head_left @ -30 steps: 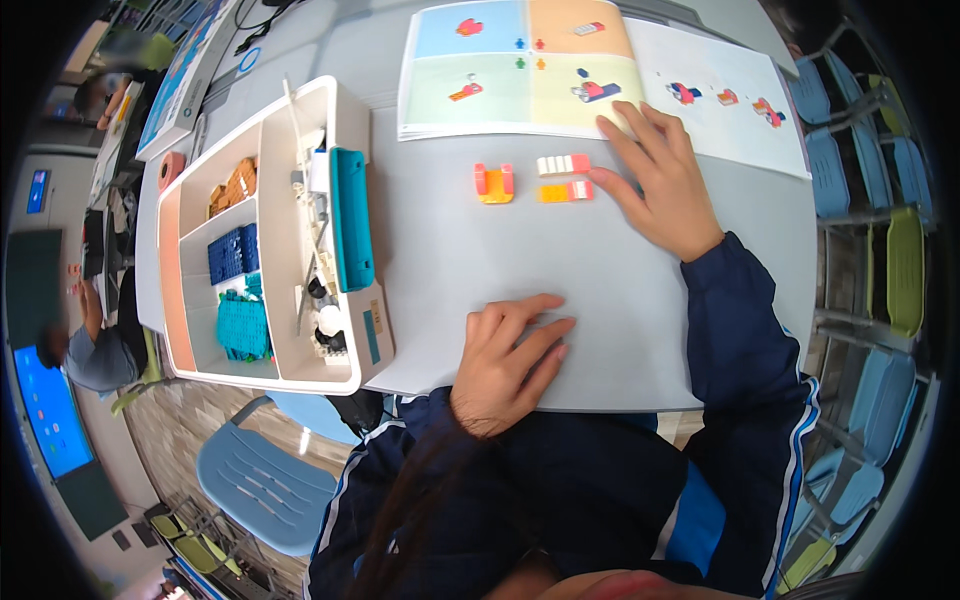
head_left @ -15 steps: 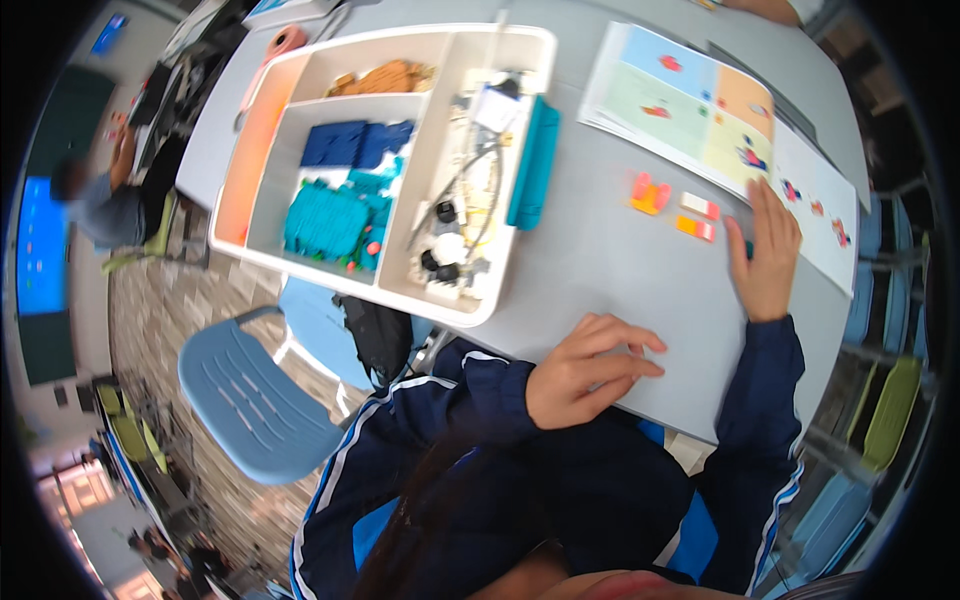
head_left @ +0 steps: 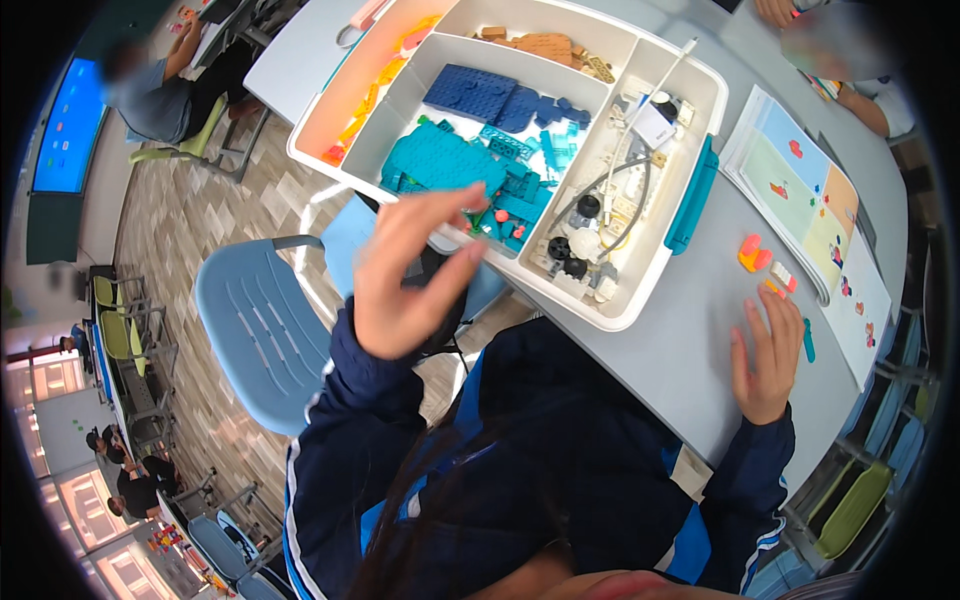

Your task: The person assembles small colorful plastic building blocks by hand, selecting pieces from a compartmentalized tray and snapping them together on a white table. The person repeatedly picks, aligns, and connects blocks to form small structures, occasionally adjusting the arrangement.

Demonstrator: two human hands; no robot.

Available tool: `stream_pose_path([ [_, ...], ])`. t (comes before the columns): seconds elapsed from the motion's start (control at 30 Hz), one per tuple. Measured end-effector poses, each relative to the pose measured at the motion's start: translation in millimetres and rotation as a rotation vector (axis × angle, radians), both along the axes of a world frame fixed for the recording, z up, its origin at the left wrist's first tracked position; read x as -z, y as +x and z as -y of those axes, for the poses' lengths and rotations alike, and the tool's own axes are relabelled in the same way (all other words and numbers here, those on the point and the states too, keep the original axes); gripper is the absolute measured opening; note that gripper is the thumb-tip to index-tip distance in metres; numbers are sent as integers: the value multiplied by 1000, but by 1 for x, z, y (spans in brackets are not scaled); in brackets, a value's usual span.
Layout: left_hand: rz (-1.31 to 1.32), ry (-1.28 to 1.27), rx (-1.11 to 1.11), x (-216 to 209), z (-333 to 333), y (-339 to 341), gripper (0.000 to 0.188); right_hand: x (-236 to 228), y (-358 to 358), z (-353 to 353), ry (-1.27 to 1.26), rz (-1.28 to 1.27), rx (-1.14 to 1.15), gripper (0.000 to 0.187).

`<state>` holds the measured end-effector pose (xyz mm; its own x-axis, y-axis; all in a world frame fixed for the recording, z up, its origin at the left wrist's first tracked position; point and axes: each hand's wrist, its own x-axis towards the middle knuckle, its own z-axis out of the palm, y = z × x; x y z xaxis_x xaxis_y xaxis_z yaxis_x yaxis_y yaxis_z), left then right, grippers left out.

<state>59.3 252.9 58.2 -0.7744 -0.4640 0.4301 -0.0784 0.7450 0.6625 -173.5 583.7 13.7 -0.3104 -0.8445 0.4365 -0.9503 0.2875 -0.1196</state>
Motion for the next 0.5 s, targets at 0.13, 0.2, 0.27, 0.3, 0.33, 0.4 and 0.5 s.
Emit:
stream_pose_path([
  [0.13,135,-291,78,13,83,-39,43,-10,7,30,-44,-3,-192,44],
  [0.2,197,-514,182,22,124,-63,50,-3,11,41,-66,6,-248,44],
  [0.27,293,-650,266,28,150,-83,57,2,14,46,-83,16,-287,45],
  [0.3,360,-676,295,31,159,-91,61,5,14,45,-83,22,-299,44],
  [0.33,423,-700,325,37,167,-100,64,8,15,43,-81,26,-309,44],
  [0.4,553,-639,309,44,179,-110,72,14,15,35,-87,28,-283,42],
  [0.5,664,-471,338,42,188,-124,76,26,10,21,-110,43,-253,39],
])
